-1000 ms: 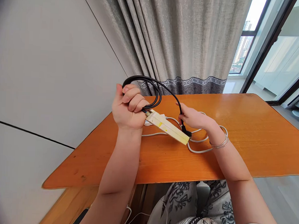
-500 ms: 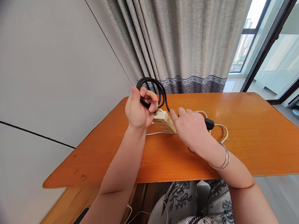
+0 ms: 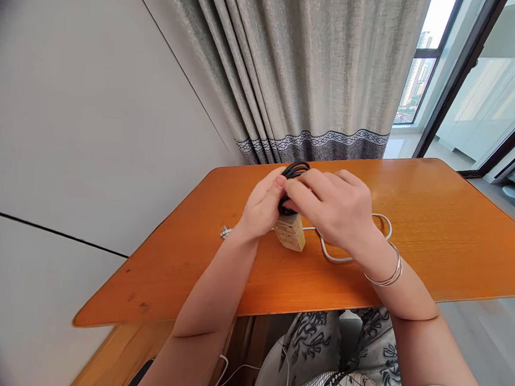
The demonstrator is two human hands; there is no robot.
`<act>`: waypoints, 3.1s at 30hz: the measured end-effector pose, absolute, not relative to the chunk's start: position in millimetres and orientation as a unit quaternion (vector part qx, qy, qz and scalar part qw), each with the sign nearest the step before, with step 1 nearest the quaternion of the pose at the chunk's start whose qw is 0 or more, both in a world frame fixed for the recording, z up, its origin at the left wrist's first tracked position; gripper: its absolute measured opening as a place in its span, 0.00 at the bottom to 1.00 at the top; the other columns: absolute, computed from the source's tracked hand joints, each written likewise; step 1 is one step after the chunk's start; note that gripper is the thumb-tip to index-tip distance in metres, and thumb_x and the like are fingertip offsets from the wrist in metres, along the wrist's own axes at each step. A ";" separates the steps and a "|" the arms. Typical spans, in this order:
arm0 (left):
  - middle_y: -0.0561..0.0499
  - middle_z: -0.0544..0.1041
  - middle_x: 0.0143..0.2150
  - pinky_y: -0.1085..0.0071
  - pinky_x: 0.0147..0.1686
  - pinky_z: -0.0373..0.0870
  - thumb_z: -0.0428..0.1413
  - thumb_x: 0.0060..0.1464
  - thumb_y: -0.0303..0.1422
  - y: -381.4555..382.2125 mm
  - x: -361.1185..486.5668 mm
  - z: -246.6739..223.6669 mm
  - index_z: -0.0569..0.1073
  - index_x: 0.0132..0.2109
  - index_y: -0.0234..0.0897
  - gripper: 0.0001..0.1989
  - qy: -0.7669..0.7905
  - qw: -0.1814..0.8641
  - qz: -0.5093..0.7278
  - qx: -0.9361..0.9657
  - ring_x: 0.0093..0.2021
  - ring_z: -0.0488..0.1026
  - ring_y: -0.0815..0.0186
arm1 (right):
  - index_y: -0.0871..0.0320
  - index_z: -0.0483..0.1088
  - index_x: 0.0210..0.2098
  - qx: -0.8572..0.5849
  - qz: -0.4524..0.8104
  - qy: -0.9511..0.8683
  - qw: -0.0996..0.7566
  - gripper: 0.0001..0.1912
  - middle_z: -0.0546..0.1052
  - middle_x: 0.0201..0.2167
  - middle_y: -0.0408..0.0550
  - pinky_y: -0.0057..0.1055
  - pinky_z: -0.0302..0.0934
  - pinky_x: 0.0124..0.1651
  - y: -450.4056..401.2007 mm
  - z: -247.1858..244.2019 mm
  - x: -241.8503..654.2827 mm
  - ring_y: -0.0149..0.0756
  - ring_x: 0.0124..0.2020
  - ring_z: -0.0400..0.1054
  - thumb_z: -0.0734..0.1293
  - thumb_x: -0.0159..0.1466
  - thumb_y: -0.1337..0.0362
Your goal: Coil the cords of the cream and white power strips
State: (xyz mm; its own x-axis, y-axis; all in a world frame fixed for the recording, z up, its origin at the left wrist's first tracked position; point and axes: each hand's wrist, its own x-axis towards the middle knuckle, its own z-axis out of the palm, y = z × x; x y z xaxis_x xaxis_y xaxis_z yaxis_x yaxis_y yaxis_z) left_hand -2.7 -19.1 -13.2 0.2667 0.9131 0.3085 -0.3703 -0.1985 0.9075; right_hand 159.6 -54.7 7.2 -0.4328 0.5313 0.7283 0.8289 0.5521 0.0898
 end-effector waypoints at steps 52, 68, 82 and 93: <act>0.57 0.67 0.26 0.80 0.14 0.43 0.61 0.61 0.35 16.1 4.4 -26.7 0.82 0.40 0.37 0.07 0.298 0.564 0.602 0.480 0.14 0.48 0.83 | 0.59 0.69 0.64 -0.435 0.171 -0.801 0.373 0.29 0.81 0.48 0.52 0.39 0.68 0.48 5.8 -13.0 176.6 0.42 0.43 0.75 0.69 0.65 0.62; 0.60 0.54 0.22 0.78 0.16 0.41 0.57 0.62 0.39 11.4 -1.0 -22.6 0.80 0.41 0.35 0.12 0.294 0.548 0.572 0.535 0.16 0.45 0.79 | 0.59 0.76 0.57 -0.386 0.169 -0.809 0.410 0.21 0.82 0.42 0.50 0.36 0.68 0.47 7.7 -11.6 180.0 0.41 0.43 0.75 0.66 0.67 0.59; 0.60 0.64 0.20 0.80 0.18 0.58 0.57 0.64 0.45 -1.1 -9.0 -10.1 0.65 0.35 0.38 0.16 0.355 0.554 0.484 0.577 0.16 0.58 0.76 | 0.59 0.77 0.52 -0.377 0.049 -0.848 0.368 0.17 0.81 0.40 0.53 0.34 0.63 0.43 0.4 -8.9 177.1 0.41 0.39 0.73 0.62 0.69 0.64; 0.63 0.53 0.17 0.82 0.14 0.51 0.59 0.61 0.49 0.2 -10.8 -6.5 0.63 0.27 0.37 0.24 0.333 0.637 0.453 0.527 0.13 0.48 0.80 | 0.57 0.73 0.59 -0.378 0.183 -0.795 0.438 0.25 0.80 0.40 0.49 0.37 0.69 0.44 12.4 -16.5 177.0 0.39 0.38 0.74 0.68 0.65 0.54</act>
